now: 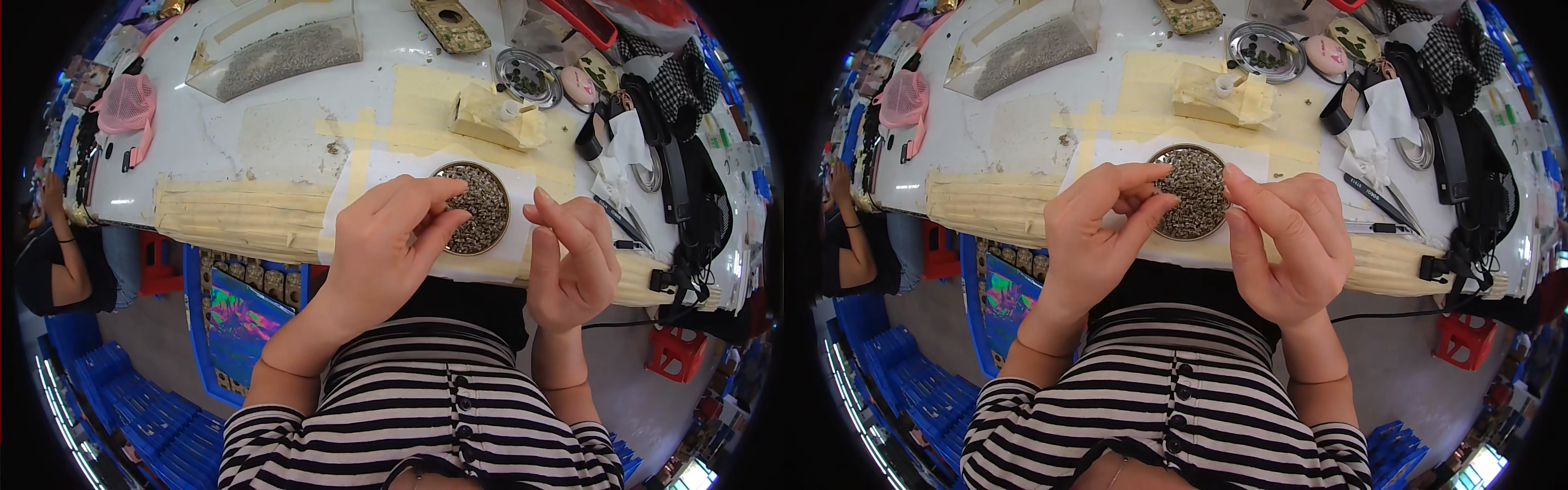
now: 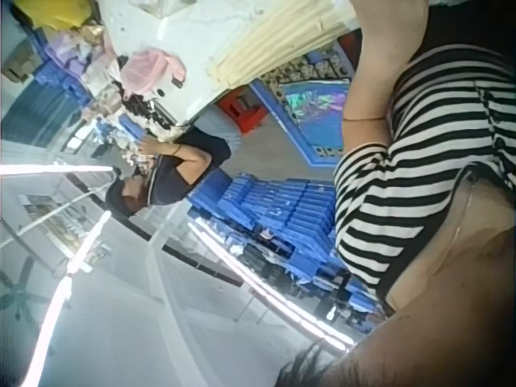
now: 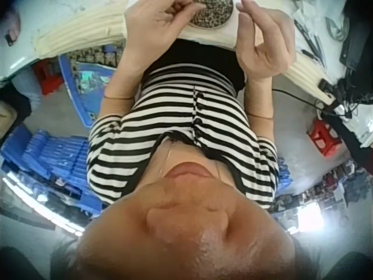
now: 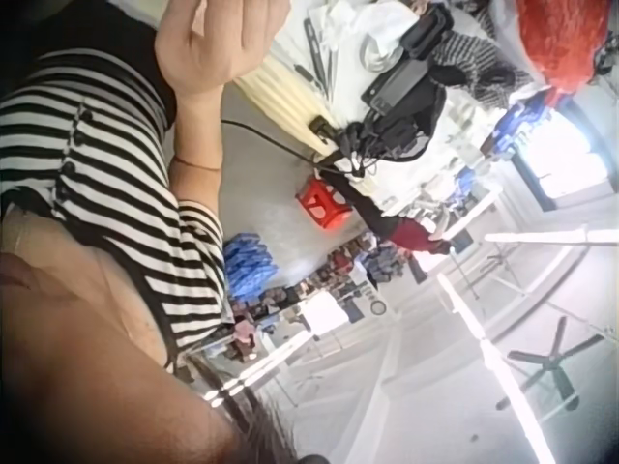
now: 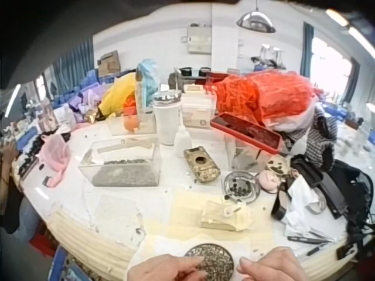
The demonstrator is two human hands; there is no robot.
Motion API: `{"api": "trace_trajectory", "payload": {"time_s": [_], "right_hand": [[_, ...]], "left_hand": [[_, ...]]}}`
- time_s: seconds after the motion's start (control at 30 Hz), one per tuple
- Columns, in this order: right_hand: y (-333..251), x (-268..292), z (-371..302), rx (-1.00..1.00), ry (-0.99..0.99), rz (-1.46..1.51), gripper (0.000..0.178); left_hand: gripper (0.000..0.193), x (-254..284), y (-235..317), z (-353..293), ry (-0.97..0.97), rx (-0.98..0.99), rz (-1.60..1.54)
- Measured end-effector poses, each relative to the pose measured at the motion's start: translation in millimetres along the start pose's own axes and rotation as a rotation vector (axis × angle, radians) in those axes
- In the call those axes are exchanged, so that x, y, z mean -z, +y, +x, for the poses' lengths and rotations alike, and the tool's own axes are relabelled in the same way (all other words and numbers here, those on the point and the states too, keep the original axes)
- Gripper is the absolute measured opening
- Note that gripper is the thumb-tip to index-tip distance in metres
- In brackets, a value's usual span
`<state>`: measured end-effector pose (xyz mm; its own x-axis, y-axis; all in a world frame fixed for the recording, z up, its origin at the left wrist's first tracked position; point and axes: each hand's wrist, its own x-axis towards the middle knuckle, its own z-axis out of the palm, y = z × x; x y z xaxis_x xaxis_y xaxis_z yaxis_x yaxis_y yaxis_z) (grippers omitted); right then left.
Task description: Assembling small metal components by hand at a factory workbench.
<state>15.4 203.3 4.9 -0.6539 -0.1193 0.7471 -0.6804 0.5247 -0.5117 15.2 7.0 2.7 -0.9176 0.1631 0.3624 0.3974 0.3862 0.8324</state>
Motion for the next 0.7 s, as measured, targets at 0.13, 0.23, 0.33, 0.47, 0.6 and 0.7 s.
{"api": "trace_trajectory", "payload": {"time_s": [0.13, 0.23, 0.33, 0.47, 0.6, 0.7], "right_hand": [[-3, 2, -4, -0.024, -0.043, -0.003, 0.031], [-6, -2, -4, 0.005, -0.062, 0.008, 0.029], [-9, -10, -1, 0.036, -0.049, 0.014, 0.029], [-14, -16, 4, 0.069, -0.033, -0.032, 0.03], [-18, -19, 8, 0.107, -0.025, -0.148, 0.031], [-18, -21, 8, 0.124, -0.01, -0.224, 0.031]], "left_hand": [[0.014, 7, -3, -2, 0.03, 0.072, -0.316], [0.012, 10, 7, -1, 0.043, 0.321, -0.747], [0.019, 6, 3, -2, -0.001, 0.419, -0.937], [0.023, 2, 4, -3, -0.011, 0.498, -1.11], [0.024, -7, 0, -8, -0.019, 0.463, -1.118], [0.025, -10, 3, -9, -0.011, 0.424, -1.032]]}}
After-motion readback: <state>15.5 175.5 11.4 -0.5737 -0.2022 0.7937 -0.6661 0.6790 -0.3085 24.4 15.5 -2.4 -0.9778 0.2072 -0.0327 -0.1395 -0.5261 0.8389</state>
